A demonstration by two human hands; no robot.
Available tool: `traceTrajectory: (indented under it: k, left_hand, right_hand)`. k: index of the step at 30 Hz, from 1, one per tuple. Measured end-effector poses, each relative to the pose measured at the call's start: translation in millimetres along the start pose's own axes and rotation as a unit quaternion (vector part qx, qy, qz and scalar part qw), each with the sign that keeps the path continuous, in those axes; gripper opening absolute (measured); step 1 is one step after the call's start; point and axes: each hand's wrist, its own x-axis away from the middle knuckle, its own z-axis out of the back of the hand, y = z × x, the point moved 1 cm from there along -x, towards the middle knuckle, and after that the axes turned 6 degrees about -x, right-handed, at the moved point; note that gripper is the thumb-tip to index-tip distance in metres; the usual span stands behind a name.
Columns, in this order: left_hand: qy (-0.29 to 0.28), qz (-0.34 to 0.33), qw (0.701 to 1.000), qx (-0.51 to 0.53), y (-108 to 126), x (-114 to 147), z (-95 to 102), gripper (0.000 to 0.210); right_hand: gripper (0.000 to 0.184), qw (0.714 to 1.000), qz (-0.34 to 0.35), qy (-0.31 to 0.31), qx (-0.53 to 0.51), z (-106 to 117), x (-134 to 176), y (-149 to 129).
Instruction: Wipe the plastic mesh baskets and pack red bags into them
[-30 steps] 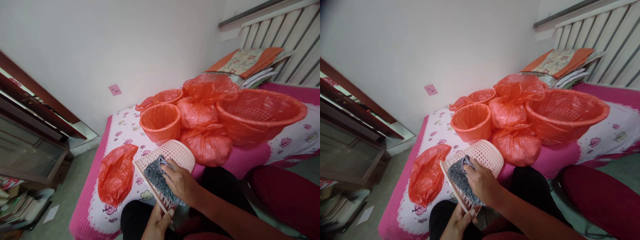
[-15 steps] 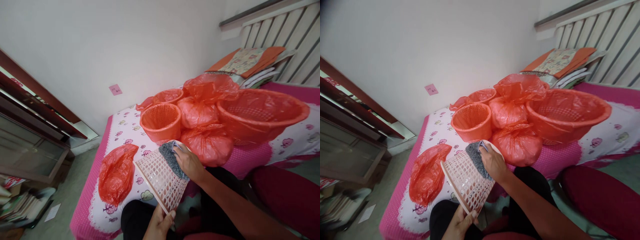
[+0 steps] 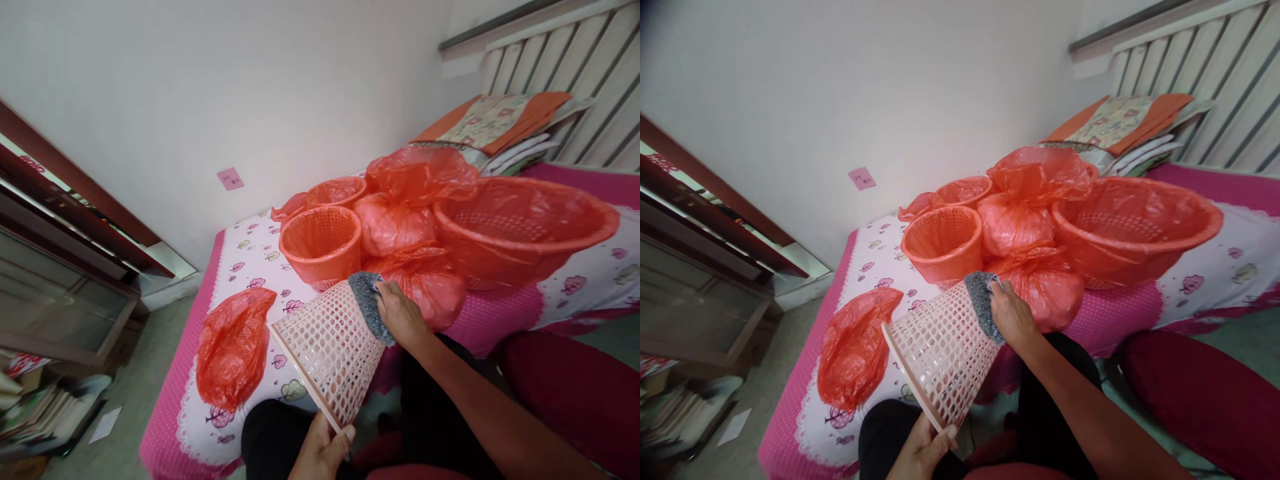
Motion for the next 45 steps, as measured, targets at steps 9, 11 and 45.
traceTrajectory:
  k: [9, 11, 45]
  left_hand:
    - [0.032, -0.003, 0.999, 0.001, 1, 2, 2.0, 0.053]
    - [0.052, 0.005, 0.999, -0.011, 7, 3, 3.3, 0.048]
    - [0.121, -0.005, 0.992, 0.045, 13, -11, 5.8, 0.062]
  right_hand:
    - [0.032, 1.000, -0.004, -0.007, -0.022, -1, 5, 13]
    - [0.032, 1.000, -0.004, -0.001, -0.021, 0, 5, 15]
    - [0.030, 0.980, 0.102, 0.036, -0.167, -5, 32, 39]
